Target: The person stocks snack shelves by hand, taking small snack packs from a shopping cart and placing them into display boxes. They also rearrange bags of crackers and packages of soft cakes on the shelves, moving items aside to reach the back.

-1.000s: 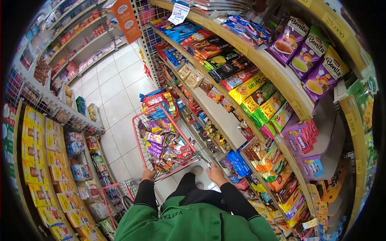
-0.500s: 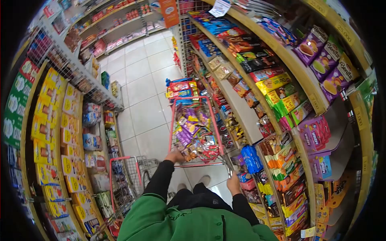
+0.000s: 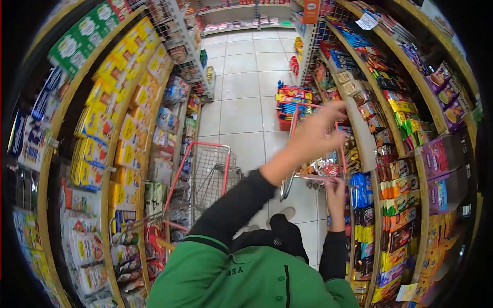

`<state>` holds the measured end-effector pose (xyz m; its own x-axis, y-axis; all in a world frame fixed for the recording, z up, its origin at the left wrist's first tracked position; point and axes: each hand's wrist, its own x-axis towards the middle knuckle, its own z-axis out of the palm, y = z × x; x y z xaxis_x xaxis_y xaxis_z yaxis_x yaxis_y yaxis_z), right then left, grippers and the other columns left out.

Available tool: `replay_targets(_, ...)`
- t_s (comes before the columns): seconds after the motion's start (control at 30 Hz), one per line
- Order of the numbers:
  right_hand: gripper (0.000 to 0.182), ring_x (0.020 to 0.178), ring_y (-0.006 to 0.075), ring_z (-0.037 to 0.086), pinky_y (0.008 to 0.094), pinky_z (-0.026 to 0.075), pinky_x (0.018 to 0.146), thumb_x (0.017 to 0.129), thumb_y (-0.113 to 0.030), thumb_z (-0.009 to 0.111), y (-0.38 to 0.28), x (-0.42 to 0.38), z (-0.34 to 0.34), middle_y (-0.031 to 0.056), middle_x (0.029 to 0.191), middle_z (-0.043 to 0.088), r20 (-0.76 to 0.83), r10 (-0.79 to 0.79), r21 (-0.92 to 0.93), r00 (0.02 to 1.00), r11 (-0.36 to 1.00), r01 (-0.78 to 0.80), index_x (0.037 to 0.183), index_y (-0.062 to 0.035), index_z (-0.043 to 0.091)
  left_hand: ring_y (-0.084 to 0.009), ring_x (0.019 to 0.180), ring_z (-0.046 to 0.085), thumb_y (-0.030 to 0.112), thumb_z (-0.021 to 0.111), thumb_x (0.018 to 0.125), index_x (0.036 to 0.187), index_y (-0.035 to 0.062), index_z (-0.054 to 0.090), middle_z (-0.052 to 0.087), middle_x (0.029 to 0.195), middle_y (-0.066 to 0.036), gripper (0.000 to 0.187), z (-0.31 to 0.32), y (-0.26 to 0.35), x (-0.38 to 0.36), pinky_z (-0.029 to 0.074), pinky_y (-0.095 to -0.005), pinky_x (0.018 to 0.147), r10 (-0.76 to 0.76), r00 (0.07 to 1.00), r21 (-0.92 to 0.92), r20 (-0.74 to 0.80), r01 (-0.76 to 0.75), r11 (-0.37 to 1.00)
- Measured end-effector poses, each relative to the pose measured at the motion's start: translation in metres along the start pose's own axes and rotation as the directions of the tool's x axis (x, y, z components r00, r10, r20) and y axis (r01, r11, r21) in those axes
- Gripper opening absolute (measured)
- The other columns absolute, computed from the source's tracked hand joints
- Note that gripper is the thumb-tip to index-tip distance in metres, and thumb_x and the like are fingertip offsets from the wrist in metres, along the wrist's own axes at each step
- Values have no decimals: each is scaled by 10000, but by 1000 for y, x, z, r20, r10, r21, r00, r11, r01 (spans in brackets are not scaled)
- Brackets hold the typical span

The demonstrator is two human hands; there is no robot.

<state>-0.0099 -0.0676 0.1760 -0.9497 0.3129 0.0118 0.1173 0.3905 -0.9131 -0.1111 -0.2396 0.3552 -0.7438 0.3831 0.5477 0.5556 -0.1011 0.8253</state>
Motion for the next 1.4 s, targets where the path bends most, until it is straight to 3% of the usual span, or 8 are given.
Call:
replay_targets(0.1, 383, 663, 91, 522, 222, 407, 523, 838, -239, 480, -41, -49, 53, 61, 831, 545, 307, -61, 73, 950, 997, 41, 1147, -41, 371, -233, 993, 503, 125, 531, 768, 1167, 44, 408, 535, 1027, -159, 426, -94, -63, -124, 400, -337, 840, -220, 918, 311, -329, 325, 893)
replay_targets(0.17, 399, 689, 101, 532, 237, 421, 545, 858, -266, 435, -42, -65, 80, 58, 846, 544, 452, 123, 309, 884, 908, -285, 1196, -85, 323, -348, 949, 506, 231, 566, 702, 1129, 23, 459, 540, 1004, -202, 487, -144, -116, -273, 393, -378, 845, -461, 718, 616, -522, 691, 379)
replay_targets(0.2, 411, 678, 114, 536, 238, 427, 543, 856, -264, 443, -48, -68, 79, 65, 840, 539, 427, 81, 348, 901, 905, -247, 1196, -69, 319, -370, 910, 507, 301, 553, 705, 1101, 17, 478, 545, 962, -222, 493, -150, -103, -333, 389, -409, 836, -732, 447, 537, -514, 833, 132)
replay_targets(0.33, 364, 644, 125, 543, 236, 426, 521, 863, -282, 439, -88, -73, 68, 65, 748, 537, 413, -32, 390, 910, 909, -145, 1126, -34, 394, -307, 1065, 458, 632, 405, 707, 1006, 91, 592, 559, 1000, -195, 646, -135, -104, -531, 196, -486, 963, -993, -96, 668, -67, 736, -116)
replay_targets(0.4, 331, 629, 114, 540, 241, 419, 511, 868, -297, 428, -84, -70, 72, 55, 684, 532, 508, -88, 252, 857, 966, -50, 1057, -26, 445, -319, 1125, 389, 621, 471, 681, 1014, 91, 590, 536, 1053, -180, 637, -79, -47, -520, 146, -478, 982, -888, 285, 734, -360, 674, -81)
replay_targets(0.67, 492, 722, 341, 555, 400, 418, 650, 869, -419, 324, -79, -67, 65, 178, 716, 581, 603, -176, -50, 778, 965, 257, 712, -16, 559, -319, 964, 459, 386, 599, 692, 838, 62, 617, 578, 884, -153, 356, -27, -66, -537, 261, -417, 917, -757, 371, 768, -539, 585, -260)
replay_targets(1.13, 489, 729, 363, 546, 416, 410, 639, 875, -415, 312, -56, -60, 68, 190, 704, 575, 619, -269, -13, 738, 936, 353, 731, -19, 559, -324, 1067, 418, 449, 485, 753, 862, 122, 649, 600, 861, -129, 381, 135, -9, -615, 427, -418, 761, -804, -19, 567, -594, 699, -435)
replay_targets(1.4, 468, 494, 129, 486, 269, 392, 464, 875, -410, 354, -43, -56, 79, 61, 552, 497, 616, -260, 183, 744, 965, 186, 684, -15, 514, -279, 1132, 384, 480, 465, 759, 900, 221, 645, 530, 1095, -92, 346, 226, 62, -673, 436, -384, 722, -778, -363, 398, -513, 703, -589)
